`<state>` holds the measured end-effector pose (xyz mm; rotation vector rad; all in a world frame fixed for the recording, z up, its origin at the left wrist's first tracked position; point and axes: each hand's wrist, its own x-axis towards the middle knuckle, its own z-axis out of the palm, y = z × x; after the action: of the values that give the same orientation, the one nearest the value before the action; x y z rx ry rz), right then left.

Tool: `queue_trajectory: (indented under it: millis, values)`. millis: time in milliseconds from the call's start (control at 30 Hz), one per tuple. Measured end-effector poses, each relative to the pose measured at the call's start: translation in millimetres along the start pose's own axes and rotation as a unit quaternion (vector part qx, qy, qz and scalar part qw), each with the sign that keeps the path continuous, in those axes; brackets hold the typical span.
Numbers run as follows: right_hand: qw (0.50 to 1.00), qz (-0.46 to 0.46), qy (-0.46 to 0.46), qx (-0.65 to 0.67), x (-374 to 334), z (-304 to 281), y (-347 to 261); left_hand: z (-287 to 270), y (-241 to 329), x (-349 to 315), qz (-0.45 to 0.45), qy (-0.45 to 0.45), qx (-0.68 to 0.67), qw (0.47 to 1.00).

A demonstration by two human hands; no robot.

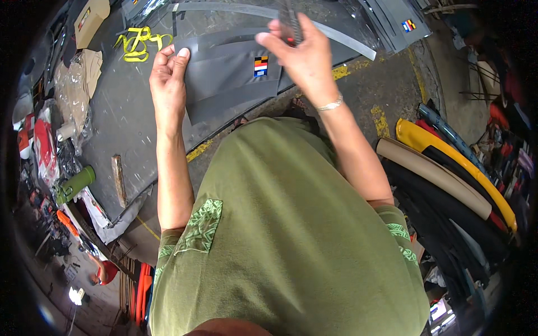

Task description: Trimming excess material from grey fabric panels using a utility knife and a metal ruler on a workbench.

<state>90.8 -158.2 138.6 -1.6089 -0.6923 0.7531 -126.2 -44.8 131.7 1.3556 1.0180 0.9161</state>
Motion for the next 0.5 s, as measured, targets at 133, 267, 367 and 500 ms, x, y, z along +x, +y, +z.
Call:
queue_trajectory:
  millis: [133, 267, 367, 500]
  values:
    - [0.998, 0.064, -0.005, -0.011, -16, -48, 14, -17, -9, 10, -0.056, 0.001, -0.018, 0.998]
    - [0.984, 0.124, -0.038, -0.121, -27, -103, 56, -39, -37, 23, -0.056, 0.006, -0.014, 0.998]
    - [0.970, 0.173, -0.061, -0.160, -41, -136, 82, -49, -49, 34, 0.031, 0.074, 0.370, 0.926]
    - [0.969, 0.179, -0.012, -0.169, -67, -192, 169, -74, -94, 29, -0.013, 0.058, 0.380, 0.923]
